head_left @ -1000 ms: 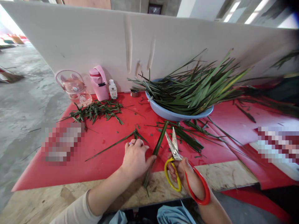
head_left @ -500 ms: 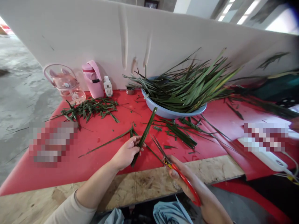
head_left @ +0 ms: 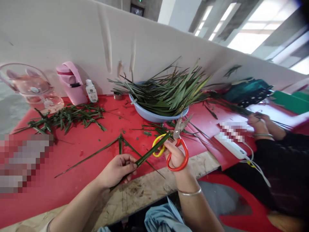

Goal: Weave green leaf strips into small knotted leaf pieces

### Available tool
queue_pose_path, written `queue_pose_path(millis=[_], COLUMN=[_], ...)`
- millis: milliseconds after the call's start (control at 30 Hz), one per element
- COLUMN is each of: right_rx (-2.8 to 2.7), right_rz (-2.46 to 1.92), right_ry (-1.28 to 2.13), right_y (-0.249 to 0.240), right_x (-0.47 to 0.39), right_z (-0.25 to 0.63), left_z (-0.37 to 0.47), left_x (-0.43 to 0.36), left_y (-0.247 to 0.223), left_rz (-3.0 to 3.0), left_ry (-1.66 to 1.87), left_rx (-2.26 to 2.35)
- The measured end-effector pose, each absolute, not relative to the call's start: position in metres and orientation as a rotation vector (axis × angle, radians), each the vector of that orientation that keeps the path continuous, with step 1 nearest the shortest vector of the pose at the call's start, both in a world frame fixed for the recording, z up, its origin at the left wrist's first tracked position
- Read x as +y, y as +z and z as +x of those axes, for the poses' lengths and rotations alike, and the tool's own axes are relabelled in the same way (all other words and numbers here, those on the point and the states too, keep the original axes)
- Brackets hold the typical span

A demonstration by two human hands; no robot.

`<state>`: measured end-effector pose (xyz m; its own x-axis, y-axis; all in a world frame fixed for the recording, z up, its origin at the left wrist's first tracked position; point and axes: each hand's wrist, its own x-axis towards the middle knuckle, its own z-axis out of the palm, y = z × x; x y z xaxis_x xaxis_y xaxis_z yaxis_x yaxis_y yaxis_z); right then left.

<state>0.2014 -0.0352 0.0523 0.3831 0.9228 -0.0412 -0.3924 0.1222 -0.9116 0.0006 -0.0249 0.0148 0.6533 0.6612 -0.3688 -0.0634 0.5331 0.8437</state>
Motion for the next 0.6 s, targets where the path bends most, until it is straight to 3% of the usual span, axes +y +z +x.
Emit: queue_pose_path(millis=[200, 600], right_rx=[-0.679, -0.690], right_rz=[-0.939, -1.094], right_ry=[1.173, 0.957], right_y=[0.061, 0.057], right_x=[-0.036, -0.028], right_z=[0.188, 0.182], left_z=[0.000, -0.004], left_x=[-0.025, -0.024], left_y=[0.015, 0.016], left_rz=[0.902, 0.874], left_ry=[0.496, 0.467], left_rx=[0.773, 0.743])
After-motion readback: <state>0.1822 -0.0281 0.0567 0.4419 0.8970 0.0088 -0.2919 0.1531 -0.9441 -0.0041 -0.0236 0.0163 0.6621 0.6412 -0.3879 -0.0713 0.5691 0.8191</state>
